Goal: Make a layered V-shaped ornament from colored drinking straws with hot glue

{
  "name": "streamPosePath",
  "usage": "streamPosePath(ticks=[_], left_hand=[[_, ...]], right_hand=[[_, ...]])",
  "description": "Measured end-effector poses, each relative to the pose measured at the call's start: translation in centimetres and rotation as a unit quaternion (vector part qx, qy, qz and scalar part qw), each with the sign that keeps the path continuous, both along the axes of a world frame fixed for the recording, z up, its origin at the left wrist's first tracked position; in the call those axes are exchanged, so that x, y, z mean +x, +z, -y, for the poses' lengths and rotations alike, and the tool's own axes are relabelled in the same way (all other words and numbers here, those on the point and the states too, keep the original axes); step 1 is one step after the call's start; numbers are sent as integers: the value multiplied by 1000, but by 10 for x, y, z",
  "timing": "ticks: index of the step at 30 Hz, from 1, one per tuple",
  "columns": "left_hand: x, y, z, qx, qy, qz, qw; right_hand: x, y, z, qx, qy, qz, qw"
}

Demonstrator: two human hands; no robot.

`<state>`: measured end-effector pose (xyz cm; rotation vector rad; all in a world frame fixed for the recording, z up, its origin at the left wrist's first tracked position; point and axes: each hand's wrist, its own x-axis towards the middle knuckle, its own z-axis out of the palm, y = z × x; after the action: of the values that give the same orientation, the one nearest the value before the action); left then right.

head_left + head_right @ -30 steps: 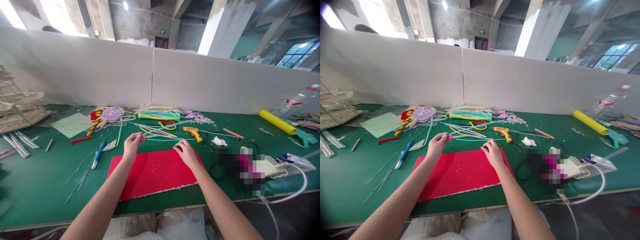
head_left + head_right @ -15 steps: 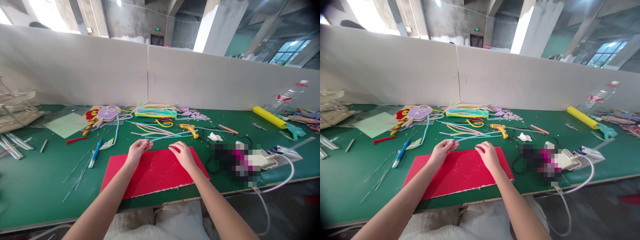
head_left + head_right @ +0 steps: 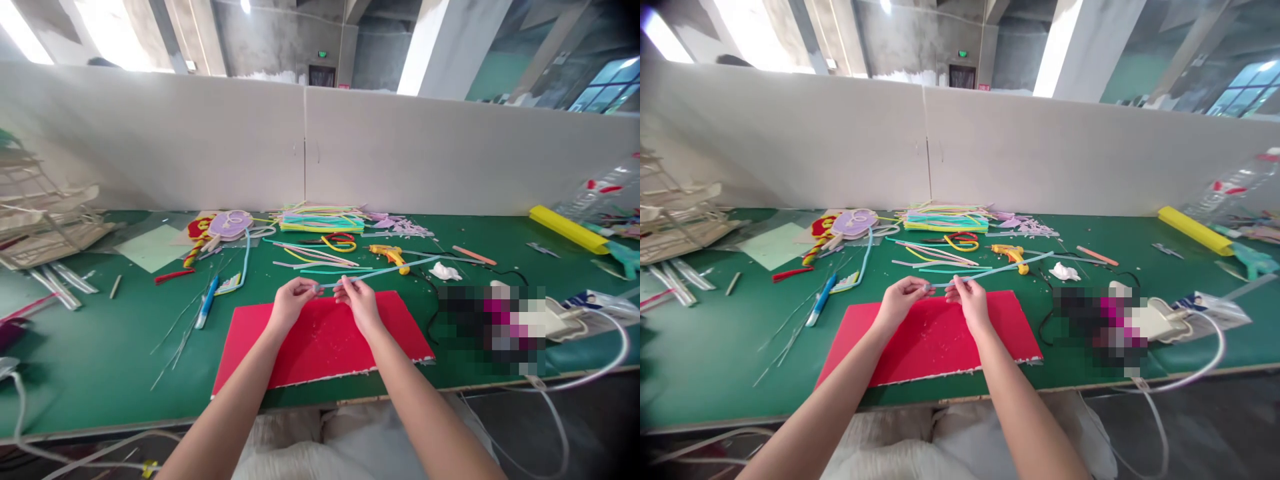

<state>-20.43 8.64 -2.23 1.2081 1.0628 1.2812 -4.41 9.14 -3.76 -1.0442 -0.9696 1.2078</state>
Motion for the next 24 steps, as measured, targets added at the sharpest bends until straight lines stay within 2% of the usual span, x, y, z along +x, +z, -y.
streamPosePath(ticks=[7,13,15,19,24], left_hand=[[0,1,3,27,-7,-20,999],[-2,0,4,61,-1,-76,995],[-2,1,5,96,13,-133,986],[-2,4,9,162,40,-267,949],[-2,7,13,187,51,-319,928]], right_hand=[[2,4,3,-6,8,-30,999],[-1,7,6,-3,59,-17,998],[-2,8,6,0,69,-12,998],[-3,11,6,7,71,-10,997],[-2,11,7,10,69,-16,997]])
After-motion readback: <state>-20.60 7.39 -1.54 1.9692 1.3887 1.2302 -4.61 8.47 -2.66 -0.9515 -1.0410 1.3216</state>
